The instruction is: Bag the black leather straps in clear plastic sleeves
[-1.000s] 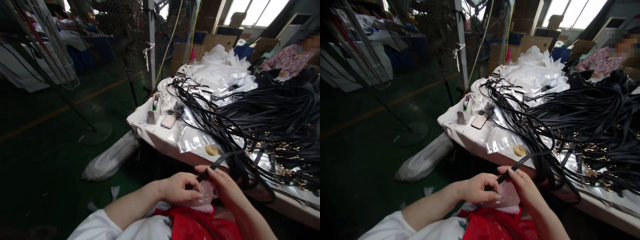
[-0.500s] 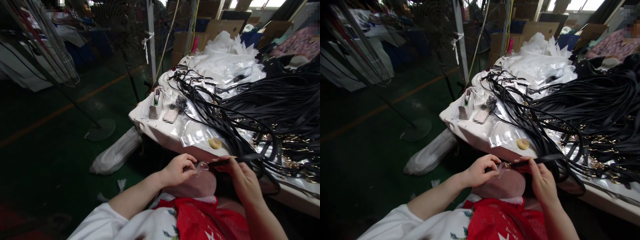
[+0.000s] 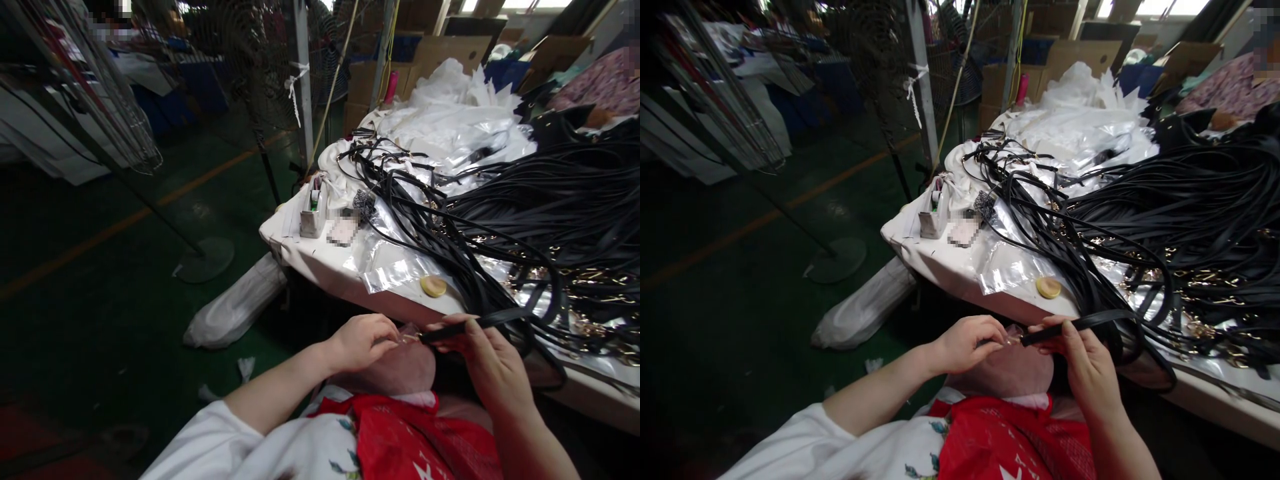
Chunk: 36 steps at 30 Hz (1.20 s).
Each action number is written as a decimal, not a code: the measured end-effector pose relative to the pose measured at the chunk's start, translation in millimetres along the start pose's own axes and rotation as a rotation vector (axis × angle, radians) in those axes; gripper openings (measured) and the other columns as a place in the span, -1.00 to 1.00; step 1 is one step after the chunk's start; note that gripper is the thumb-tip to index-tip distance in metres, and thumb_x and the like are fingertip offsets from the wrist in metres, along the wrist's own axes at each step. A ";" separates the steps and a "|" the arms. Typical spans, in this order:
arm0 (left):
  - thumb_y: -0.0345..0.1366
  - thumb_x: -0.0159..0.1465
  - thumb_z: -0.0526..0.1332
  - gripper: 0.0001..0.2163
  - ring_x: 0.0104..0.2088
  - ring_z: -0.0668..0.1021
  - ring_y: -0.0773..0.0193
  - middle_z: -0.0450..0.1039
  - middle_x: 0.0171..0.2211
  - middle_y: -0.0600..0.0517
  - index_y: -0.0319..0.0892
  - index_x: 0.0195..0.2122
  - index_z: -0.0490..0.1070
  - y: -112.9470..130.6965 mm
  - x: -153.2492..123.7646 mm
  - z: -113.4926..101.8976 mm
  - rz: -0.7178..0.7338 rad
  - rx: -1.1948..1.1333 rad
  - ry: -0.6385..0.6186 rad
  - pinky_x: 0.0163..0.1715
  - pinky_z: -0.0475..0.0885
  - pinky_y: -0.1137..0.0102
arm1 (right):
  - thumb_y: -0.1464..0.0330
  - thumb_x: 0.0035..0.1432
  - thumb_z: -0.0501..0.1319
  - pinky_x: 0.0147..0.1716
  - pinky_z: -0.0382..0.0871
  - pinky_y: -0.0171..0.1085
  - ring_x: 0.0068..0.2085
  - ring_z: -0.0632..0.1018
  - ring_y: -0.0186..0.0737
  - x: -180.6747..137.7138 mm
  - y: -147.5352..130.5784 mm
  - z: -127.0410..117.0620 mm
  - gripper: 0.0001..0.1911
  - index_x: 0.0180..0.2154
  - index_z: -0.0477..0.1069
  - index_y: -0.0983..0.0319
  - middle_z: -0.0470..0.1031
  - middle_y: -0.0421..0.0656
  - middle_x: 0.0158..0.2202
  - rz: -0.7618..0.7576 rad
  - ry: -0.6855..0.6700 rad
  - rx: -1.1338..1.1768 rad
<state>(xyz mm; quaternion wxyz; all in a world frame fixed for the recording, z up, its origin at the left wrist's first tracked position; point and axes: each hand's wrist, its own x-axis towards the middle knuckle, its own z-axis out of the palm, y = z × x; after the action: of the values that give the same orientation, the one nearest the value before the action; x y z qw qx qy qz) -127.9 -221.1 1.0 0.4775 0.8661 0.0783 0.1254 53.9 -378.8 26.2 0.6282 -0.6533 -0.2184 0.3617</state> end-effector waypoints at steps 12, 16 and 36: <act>-0.18 0.44 -0.06 -0.63 -0.27 0.56 0.32 0.57 -0.26 0.00 -0.21 -0.11 0.52 7.9 1.8 17.5 -0.181 -0.264 0.026 -0.19 0.42 0.48 | 0.01 0.19 0.23 0.25 0.18 0.04 0.15 0.45 0.08 -0.8 7.9 16.0 -0.60 -0.12 0.61 0.11 0.54 -0.08 0.05 -0.080 -0.166 -0.337; -0.19 0.44 -0.08 -0.64 -0.35 0.53 0.31 0.53 -0.37 0.02 -0.21 -0.24 0.49 5.5 0.5 26.0 -0.258 -0.172 0.174 -0.29 0.38 0.48 | 0.04 0.09 0.34 0.21 0.24 0.04 0.09 0.50 0.06 9.4 23.8 20.2 -0.56 -0.06 0.57 0.12 0.55 -0.04 0.04 0.162 -0.235 -0.010; -0.23 0.42 -0.03 -0.68 -0.35 0.57 0.29 0.56 -0.39 0.04 -0.15 -0.33 0.48 -5.3 -5.9 15.5 -0.238 0.038 0.202 -0.31 0.34 0.43 | -0.18 0.23 -0.01 -0.07 0.49 -0.06 -0.14 0.62 0.04 28.1 1.0 14.2 -0.30 -0.30 0.64 0.22 0.64 0.01 -0.27 -0.151 0.259 -0.175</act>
<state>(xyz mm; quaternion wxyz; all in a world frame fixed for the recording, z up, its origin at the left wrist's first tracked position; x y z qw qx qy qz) -129.1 -232.2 -12.3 0.4623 0.8424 0.2307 0.1529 61.2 -348.7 20.4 0.6173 -0.7284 -0.2147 0.2058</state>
